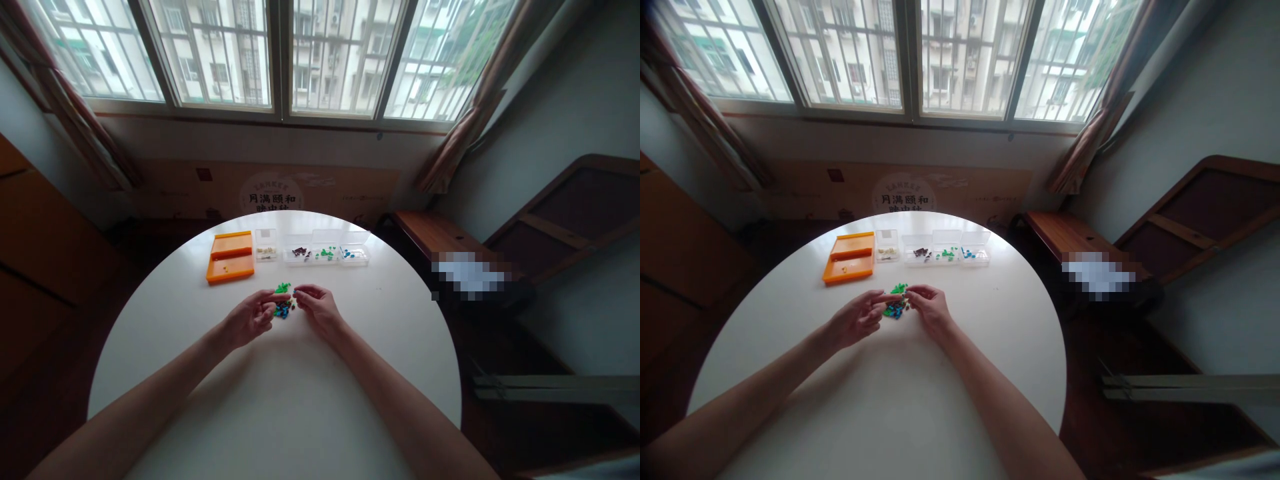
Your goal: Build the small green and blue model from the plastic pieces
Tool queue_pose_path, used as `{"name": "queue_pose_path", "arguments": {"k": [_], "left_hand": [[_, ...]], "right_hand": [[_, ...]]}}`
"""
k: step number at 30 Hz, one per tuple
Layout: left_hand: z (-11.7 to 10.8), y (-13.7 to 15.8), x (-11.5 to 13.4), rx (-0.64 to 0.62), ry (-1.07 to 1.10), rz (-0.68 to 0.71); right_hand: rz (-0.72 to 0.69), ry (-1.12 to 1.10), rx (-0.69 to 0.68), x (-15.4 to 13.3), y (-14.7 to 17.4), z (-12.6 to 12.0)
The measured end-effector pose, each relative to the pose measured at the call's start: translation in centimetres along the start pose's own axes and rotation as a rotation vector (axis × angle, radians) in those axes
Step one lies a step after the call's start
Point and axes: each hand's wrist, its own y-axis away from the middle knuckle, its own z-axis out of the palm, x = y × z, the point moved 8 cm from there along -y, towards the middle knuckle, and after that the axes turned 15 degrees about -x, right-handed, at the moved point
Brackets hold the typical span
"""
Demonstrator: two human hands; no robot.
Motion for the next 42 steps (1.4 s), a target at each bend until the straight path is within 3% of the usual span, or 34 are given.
{"name": "queue_pose_path", "arguments": {"k": [6,13,42], "left_hand": [[1.6,-0.2,-0.8,-0.167,0.243,-0.005],[2.7,0.0,-1.0,-0.259,0.317,0.037],[1.9,-0.1,-0.9,-0.175,0.24,0.067]], "right_hand": [[0.009,-0.011,0.009,0.1,0.1,-0.1],[-0.017,0.09,-0.04,-0.2,-0.1,0.5],[-0.018,0.114,-0.086,0.1,-0.2,0.5]]}}
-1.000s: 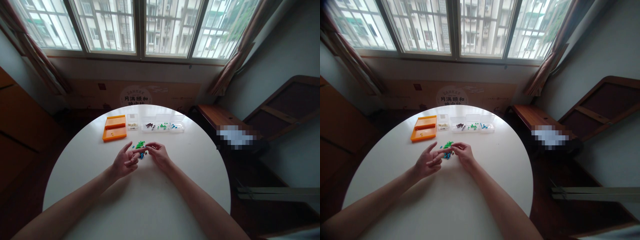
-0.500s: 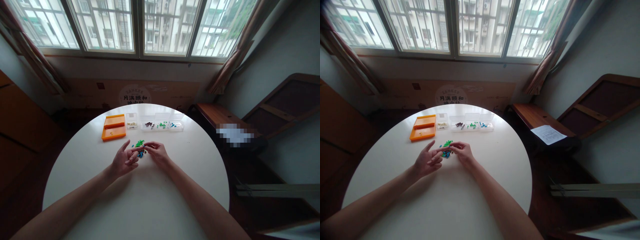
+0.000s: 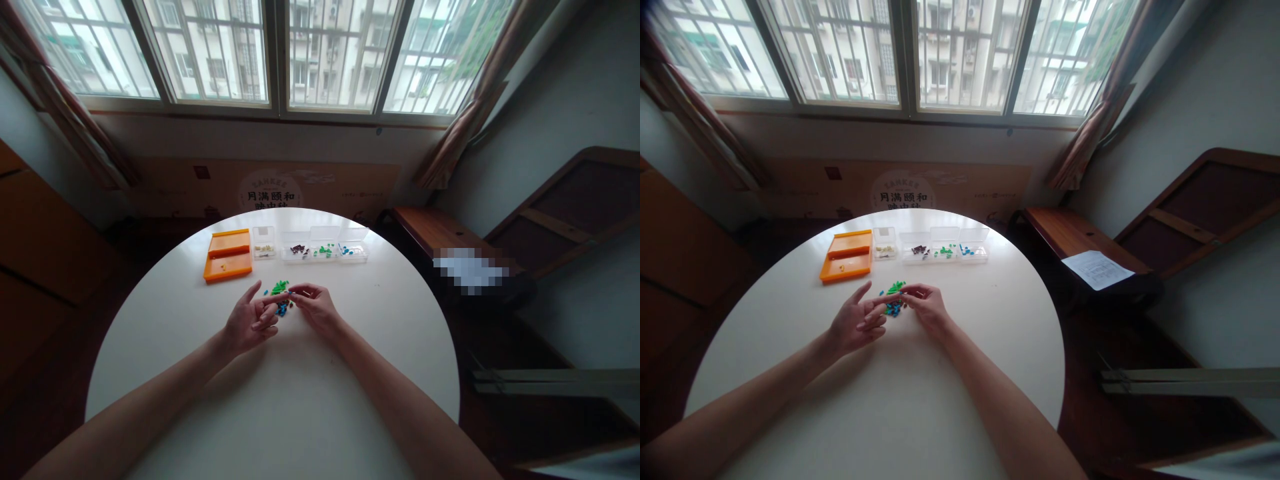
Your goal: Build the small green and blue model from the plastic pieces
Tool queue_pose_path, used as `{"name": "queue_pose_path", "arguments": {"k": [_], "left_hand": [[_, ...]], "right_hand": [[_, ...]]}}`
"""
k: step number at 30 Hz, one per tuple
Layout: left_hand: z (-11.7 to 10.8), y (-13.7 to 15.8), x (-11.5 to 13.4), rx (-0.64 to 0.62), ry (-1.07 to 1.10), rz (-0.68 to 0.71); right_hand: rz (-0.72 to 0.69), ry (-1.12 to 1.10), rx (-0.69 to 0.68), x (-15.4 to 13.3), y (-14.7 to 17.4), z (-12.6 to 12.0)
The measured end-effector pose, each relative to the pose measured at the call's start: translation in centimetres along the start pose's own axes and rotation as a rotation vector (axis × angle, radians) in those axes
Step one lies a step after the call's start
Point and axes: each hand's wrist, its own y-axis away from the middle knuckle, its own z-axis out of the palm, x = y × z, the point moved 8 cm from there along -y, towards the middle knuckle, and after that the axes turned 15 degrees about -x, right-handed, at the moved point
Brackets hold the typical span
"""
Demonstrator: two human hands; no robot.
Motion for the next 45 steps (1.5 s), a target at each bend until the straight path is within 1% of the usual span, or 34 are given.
{"name": "queue_pose_path", "arguments": {"k": [4,10,13,16,22,30,39,45], "left_hand": [[-0.3,-0.1,0.0,0.025,-0.024,-0.009],[-0.7,-0.3,-0.1,0.022,-0.09,-0.027],[-0.6,-0.3,-0.1,0.005,-0.091,-0.036],[-0.6,-0.2,-0.1,0.007,-0.068,-0.032],[-1.0,-0.2,0.0,0.034,-0.04,-0.018],[-1.0,-0.1,0.0,0.061,-0.007,-0.013],[-0.7,-0.1,-0.4,0.029,0.003,-0.037],[-0.5,-0.1,-0.6,0.049,0.0,-0.056]], "right_hand": [[-0.04,0.125,-0.015,-0.5,0.0,0.2],[-0.195,0.502,0.002,-1.9,0.4,0.5],[-0.242,0.617,0.008,-2.4,0.7,0.8],[-0.251,0.634,-0.01,-2.6,0.7,1.1],[-0.252,0.602,-0.031,-2.4,0.7,1.4],[-0.219,0.554,-0.003,-2.1,0.5,0.7],[-0.255,0.655,-0.031,-2.6,0.8,1.6],[-0.272,0.724,-0.063,-2.7,1.0,2.0]]}}
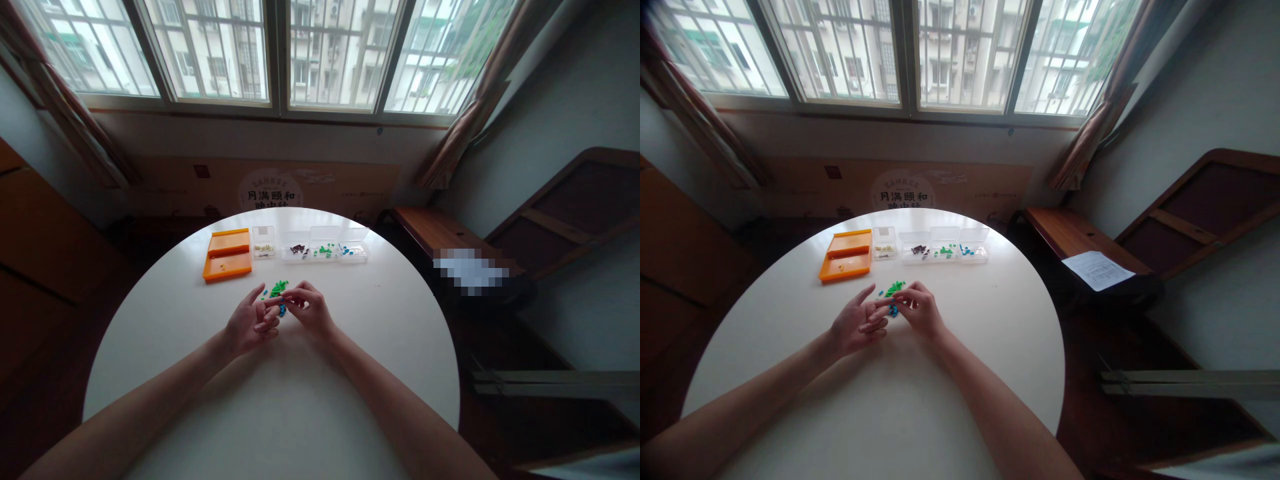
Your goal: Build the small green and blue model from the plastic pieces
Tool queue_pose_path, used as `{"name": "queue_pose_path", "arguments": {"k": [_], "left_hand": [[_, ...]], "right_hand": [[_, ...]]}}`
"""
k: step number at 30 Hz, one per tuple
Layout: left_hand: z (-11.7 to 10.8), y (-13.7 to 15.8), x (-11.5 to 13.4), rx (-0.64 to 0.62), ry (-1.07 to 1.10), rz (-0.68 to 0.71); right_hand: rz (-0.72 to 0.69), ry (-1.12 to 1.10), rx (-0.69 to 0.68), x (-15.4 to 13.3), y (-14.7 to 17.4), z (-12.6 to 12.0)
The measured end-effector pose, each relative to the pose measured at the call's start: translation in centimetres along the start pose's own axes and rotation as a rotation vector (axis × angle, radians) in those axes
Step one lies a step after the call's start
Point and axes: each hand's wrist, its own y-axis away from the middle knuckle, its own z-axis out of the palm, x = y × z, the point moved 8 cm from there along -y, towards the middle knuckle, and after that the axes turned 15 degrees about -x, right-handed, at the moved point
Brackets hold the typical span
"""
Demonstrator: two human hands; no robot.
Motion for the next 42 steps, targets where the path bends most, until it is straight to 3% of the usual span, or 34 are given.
{"name": "queue_pose_path", "arguments": {"k": [10,21,42], "left_hand": [[0.3,-0.1,-0.1,-0.051,-0.033,0.002],[-1.2,0.2,0.6,0.1,-0.101,0.071],[-1.3,0.2,0.7,0.064,-0.013,0.068]], "right_hand": [[-0.023,0.123,-0.036,-1.0,0.2,0.3],[-0.027,0.2,0.042,-1.4,0.1,-1.0],[-0.053,0.202,0.047,-1.2,0.1,-1.0]]}}
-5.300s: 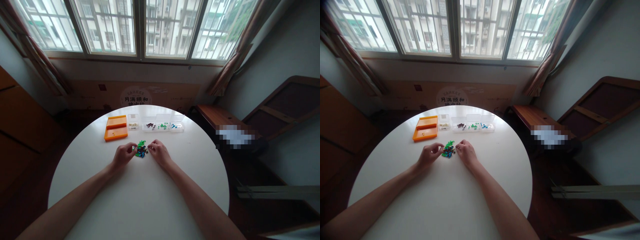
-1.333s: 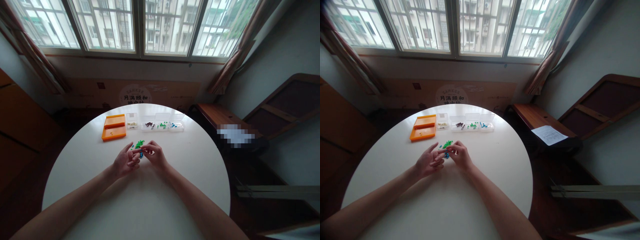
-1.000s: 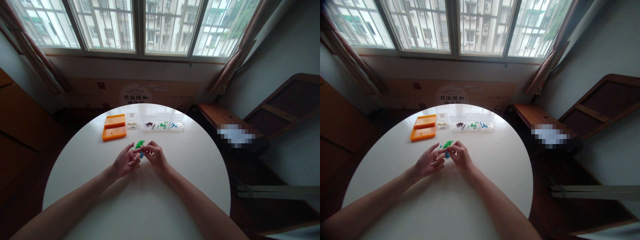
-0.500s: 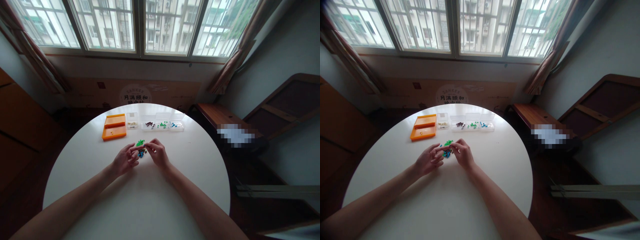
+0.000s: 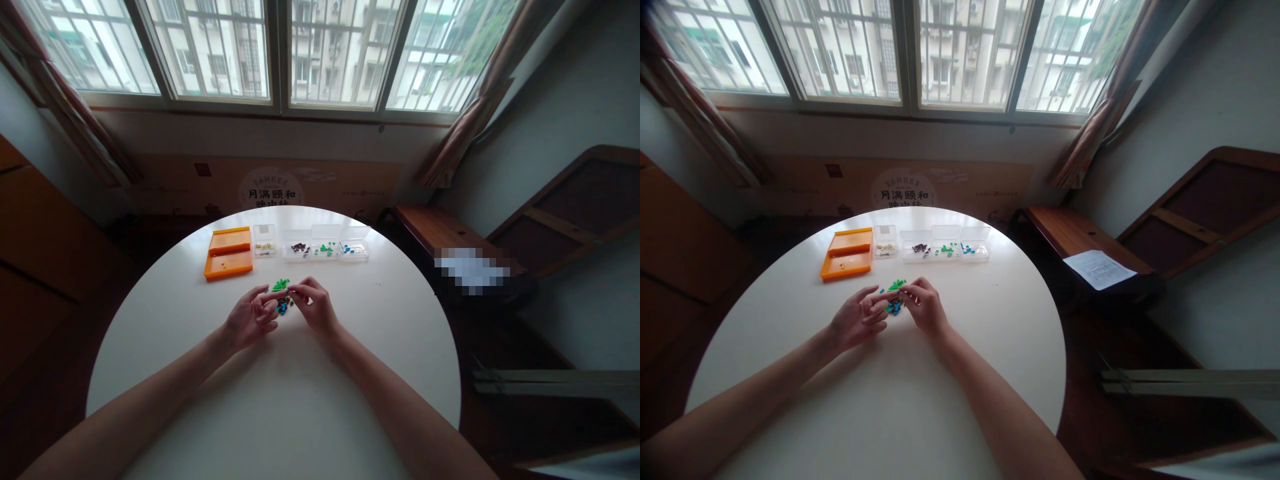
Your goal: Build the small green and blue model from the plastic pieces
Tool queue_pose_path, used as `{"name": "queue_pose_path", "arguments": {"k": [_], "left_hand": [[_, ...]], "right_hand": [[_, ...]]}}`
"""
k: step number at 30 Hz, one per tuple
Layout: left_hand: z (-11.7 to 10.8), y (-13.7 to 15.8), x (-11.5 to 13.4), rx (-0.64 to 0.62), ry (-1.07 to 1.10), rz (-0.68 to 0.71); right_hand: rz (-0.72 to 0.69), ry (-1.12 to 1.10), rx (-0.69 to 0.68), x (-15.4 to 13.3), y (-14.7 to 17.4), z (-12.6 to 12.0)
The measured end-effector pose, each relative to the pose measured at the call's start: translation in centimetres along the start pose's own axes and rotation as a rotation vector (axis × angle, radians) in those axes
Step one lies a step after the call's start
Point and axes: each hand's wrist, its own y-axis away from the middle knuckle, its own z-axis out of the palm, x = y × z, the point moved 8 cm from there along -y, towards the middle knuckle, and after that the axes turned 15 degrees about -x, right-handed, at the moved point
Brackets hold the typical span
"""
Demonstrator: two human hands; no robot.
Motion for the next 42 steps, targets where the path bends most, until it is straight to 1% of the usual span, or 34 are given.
{"name": "queue_pose_path", "arguments": {"k": [10,15,24,42], "left_hand": [[0.2,0.0,0.3,-0.028,0.055,0.051],[0.4,0.0,0.2,-0.041,0.061,0.039],[0.7,0.1,0.0,-0.051,0.067,0.015],[1.1,0.1,0.0,-0.046,0.051,0.02]], "right_hand": [[0.036,-0.018,0.023,0.5,0.0,-0.1],[0.059,-0.046,0.028,0.8,0.1,0.1],[0.048,-0.057,0.035,0.8,0.1,0.1],[0.045,-0.074,0.047,0.6,0.0,-0.1]]}}
